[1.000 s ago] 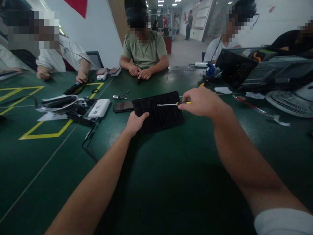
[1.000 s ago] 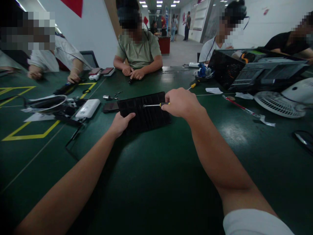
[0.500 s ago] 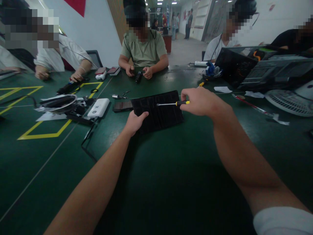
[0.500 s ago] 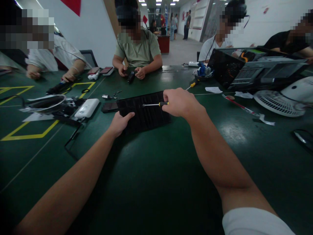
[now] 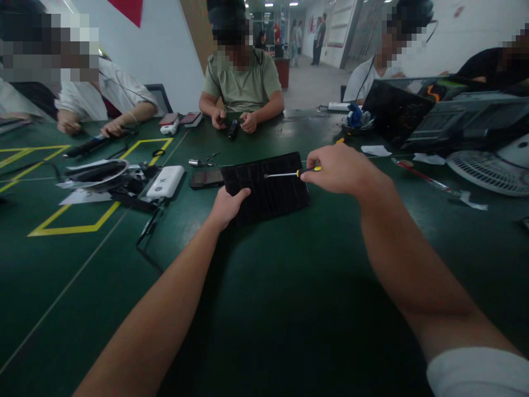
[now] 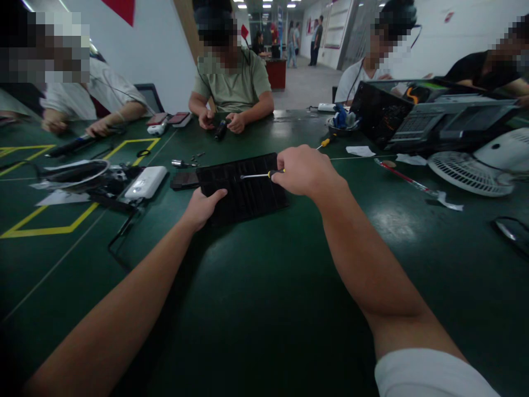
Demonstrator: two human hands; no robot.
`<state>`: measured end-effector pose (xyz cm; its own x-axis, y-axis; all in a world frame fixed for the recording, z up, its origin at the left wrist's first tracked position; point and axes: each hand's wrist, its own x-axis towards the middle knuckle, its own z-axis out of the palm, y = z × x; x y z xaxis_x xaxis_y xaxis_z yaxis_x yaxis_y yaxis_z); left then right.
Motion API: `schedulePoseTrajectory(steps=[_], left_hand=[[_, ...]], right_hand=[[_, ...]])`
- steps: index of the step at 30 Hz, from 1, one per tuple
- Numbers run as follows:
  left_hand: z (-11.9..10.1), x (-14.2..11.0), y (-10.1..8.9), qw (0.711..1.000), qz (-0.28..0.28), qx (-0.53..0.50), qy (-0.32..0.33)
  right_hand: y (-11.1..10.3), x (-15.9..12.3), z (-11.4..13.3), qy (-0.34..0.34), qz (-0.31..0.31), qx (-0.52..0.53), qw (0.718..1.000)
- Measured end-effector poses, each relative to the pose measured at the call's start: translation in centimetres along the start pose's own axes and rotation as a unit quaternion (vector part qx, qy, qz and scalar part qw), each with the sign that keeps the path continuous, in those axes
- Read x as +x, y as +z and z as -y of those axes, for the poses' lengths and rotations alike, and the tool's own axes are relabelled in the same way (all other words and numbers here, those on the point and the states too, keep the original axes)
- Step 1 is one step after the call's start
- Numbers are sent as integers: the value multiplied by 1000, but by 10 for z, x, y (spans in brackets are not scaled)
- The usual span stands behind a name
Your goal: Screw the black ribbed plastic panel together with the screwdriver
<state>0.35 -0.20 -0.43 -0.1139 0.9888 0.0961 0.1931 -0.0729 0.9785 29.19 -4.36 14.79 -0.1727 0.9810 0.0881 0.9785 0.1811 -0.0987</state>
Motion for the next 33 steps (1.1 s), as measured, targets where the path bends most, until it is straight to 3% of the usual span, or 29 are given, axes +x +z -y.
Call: schedulePoseTrajectory(steps=[10,33], left_hand=[[-1,-1,-1,1000,0,-2,-5],[-3,-2,0,1000,-6,6,-13]], right_hand=[[0,2,0,-3,33,4,999],[5,2,-1,2,8,10,1000]])
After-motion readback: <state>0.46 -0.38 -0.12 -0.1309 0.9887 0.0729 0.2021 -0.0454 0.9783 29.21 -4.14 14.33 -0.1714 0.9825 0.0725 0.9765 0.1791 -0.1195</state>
